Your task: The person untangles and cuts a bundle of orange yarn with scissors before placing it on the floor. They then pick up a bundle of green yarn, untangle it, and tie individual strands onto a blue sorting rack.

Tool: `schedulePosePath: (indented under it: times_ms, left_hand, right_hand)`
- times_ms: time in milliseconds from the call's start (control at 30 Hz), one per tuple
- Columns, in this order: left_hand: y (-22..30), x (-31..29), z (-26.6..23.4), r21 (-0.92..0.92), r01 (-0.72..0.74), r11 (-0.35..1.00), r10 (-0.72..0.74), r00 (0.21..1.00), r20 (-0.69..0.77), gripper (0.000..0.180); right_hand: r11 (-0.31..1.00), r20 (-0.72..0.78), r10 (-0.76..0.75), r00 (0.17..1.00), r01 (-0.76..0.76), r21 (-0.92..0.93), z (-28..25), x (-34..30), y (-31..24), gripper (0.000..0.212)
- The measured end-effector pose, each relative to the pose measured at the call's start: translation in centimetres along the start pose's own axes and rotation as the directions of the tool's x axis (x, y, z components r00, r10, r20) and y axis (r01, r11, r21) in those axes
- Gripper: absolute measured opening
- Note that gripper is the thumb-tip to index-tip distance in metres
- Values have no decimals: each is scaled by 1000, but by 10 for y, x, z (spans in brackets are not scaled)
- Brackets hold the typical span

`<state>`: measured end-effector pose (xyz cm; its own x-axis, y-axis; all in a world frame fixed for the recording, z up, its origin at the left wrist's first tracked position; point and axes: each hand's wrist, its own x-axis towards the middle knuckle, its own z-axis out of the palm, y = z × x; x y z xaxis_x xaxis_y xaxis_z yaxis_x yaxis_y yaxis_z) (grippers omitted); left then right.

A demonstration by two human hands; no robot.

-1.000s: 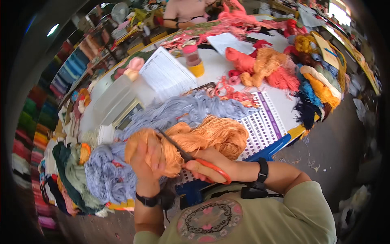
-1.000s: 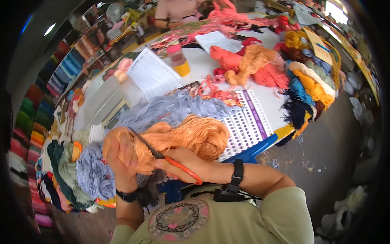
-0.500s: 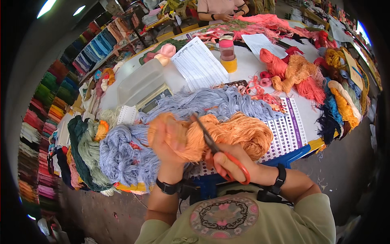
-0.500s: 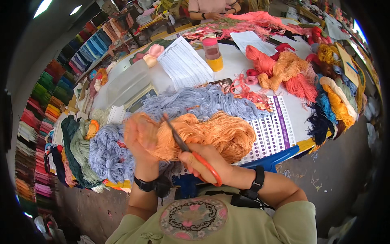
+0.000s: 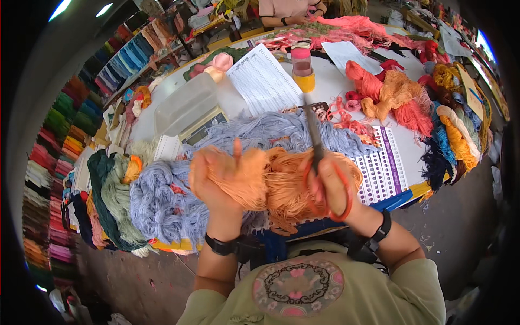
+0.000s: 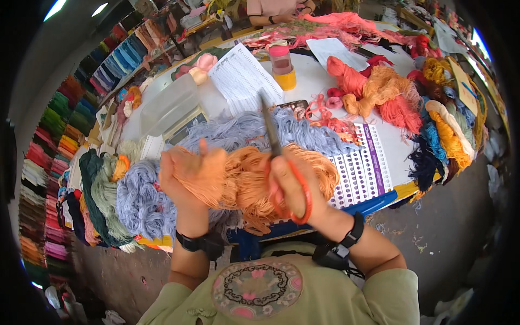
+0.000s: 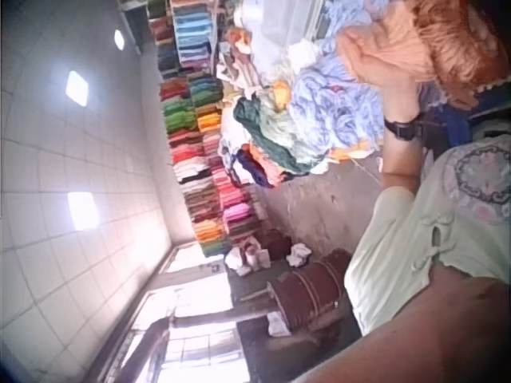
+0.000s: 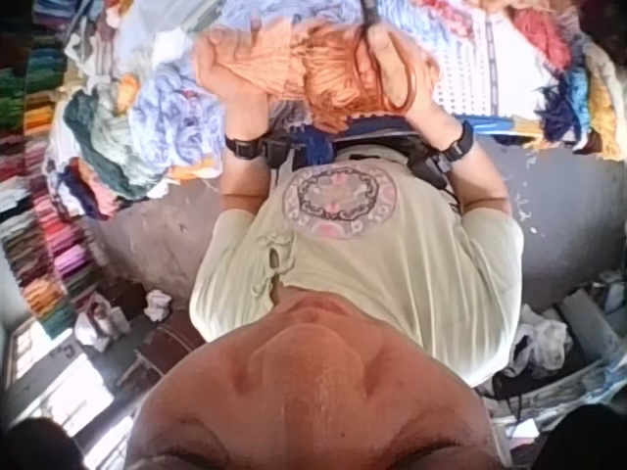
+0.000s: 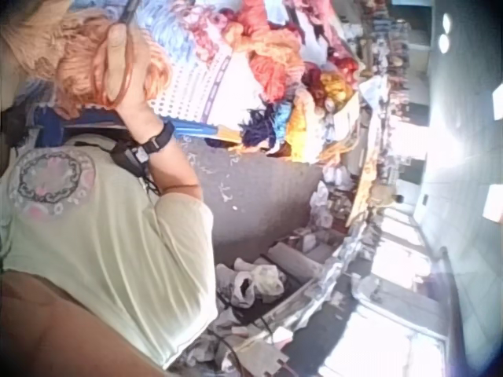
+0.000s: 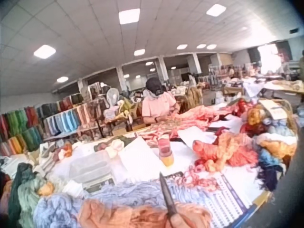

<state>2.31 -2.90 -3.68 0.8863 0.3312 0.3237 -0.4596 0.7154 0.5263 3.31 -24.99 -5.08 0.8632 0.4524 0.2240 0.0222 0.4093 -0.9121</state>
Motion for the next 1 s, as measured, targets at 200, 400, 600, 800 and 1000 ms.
schedulePosePath:
  times_ms: [200, 400, 600, 800, 1000]
  left_hand:
    - [-6, -10, 43, 265, 76, 961, -104, 990, 93, 52]
    - [-19, 2, 51, 504, -786, -357, -330, 611, 719, 75]
    - [-29, -1, 31, 644, -761, -79, -358, 625, 694, 71]
    - [-34, 9, -7, 655, -683, -322, -426, 723, 544, 62]
    - [-18, 25, 2, 674, -666, -321, -319, 746, 585, 73]
  right_hand:
    - [832, 183, -429, 884, 466, -300, -17, 26, -7, 104]
    - [856, 320, -301, 898, 402, -324, 3, 11, -6, 123]
    - [970, 157, 103, 982, -64, -236, -30, -13, -28, 106]
    - [870, -105, -402, 910, 344, -354, -60, -25, -81, 106]
    - [880, -180, -433, 883, 371, -296, -82, -49, -92, 111]
